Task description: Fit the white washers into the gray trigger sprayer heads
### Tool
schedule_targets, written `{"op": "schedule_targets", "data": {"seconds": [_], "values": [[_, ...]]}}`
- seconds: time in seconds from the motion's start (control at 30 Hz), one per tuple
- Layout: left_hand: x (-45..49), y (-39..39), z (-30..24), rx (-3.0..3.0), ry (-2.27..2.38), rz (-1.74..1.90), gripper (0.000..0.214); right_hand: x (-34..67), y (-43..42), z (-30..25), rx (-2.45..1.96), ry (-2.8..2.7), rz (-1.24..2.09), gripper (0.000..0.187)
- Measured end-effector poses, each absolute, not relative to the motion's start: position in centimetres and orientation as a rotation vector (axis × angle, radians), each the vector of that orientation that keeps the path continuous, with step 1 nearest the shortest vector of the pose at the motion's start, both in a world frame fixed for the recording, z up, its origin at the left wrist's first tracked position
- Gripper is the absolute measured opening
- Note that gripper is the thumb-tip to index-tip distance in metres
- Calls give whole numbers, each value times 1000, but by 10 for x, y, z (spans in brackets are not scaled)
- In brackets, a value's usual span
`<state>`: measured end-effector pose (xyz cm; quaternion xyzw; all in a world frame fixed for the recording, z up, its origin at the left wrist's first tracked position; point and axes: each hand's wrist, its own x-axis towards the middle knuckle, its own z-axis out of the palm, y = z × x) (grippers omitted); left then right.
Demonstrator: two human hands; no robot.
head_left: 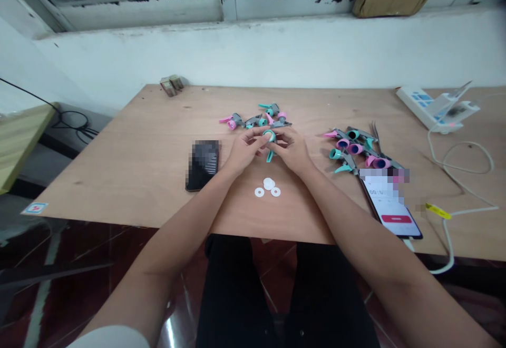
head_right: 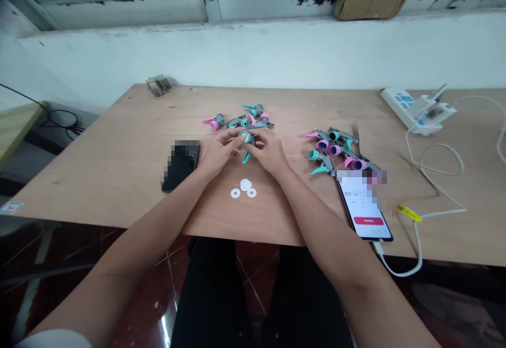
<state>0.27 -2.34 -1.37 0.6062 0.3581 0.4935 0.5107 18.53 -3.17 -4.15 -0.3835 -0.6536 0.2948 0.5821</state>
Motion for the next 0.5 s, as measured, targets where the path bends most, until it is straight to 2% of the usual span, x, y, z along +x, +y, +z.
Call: {"op": "schedule_targets", "data": {"seconds": [0.3,0.5], "values": [[1,-25,-11,1437,867,1147,47,188,-36,-37,-892,-1623,542,37],[2,-26,-10,1604,935,1345,37,186,-35,-35,-925,-1582,543,38]]}}
